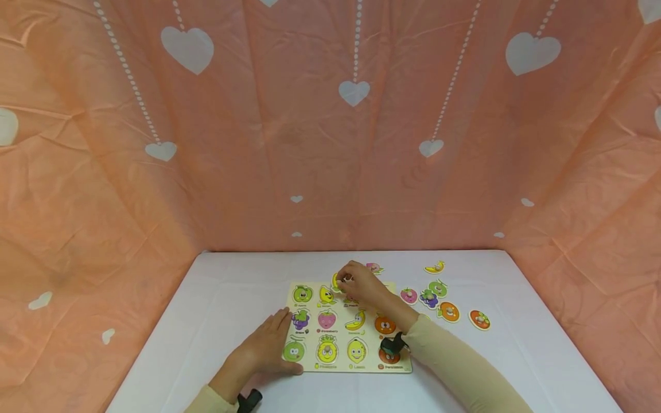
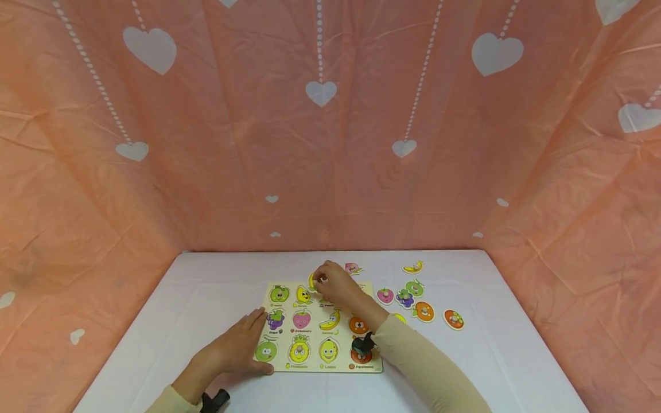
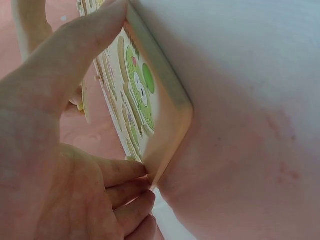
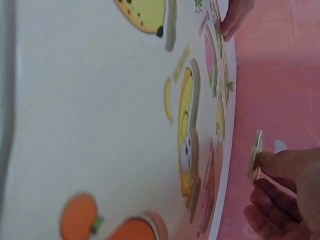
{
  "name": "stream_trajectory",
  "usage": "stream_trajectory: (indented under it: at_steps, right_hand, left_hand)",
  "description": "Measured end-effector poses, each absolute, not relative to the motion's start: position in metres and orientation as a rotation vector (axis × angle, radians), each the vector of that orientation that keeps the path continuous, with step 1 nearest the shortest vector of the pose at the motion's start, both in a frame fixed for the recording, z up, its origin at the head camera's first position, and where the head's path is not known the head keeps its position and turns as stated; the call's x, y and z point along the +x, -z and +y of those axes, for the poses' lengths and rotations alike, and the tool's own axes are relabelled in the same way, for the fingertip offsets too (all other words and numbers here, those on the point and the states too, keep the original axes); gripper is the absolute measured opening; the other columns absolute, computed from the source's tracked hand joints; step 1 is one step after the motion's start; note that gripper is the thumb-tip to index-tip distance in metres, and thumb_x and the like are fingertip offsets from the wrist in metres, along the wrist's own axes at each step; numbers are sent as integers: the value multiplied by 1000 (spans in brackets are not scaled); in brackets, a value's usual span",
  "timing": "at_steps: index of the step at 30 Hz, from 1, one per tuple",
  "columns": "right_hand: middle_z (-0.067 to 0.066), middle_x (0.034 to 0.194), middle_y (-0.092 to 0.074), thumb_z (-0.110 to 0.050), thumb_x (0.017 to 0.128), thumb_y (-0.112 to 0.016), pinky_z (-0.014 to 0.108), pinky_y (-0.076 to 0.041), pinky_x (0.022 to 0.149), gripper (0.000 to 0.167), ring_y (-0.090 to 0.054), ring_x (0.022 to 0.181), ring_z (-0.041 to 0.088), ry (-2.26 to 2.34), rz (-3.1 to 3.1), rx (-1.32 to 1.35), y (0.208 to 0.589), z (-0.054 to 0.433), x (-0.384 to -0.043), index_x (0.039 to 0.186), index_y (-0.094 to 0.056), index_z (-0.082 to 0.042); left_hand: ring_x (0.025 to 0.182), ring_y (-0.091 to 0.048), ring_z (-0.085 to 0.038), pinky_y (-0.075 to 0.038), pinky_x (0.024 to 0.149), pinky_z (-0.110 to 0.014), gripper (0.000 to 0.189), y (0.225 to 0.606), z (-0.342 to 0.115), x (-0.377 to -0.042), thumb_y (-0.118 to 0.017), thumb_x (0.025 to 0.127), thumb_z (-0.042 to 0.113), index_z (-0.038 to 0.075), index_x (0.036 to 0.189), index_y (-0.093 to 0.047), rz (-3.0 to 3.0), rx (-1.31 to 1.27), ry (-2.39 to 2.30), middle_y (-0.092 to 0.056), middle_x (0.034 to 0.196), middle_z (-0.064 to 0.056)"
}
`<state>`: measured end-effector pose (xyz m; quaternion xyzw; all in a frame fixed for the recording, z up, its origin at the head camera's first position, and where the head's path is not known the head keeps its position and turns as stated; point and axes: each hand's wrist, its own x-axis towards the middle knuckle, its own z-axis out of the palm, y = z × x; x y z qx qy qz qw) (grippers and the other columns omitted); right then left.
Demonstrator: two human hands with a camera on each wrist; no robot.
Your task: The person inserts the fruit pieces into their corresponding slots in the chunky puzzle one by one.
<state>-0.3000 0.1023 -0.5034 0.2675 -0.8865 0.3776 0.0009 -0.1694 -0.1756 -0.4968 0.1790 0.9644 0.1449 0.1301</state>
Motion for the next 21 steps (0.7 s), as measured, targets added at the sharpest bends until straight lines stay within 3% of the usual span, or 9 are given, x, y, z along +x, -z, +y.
stream_trajectory:
  at_steps: [21]
  right_hand:
    - [0, 97, -65, -13, 99, -77, 30, -55, 83, 6, -56, 88, 13, -985, -2844, 966, 511, 75, -303, 99, -78, -7]
  left_hand:
    - [160, -29, -42, -27, 133, -54, 127, 498, -175, -171, -96, 72, 57, -13, 159, -36, 2802, 502, -409, -30, 170, -30]
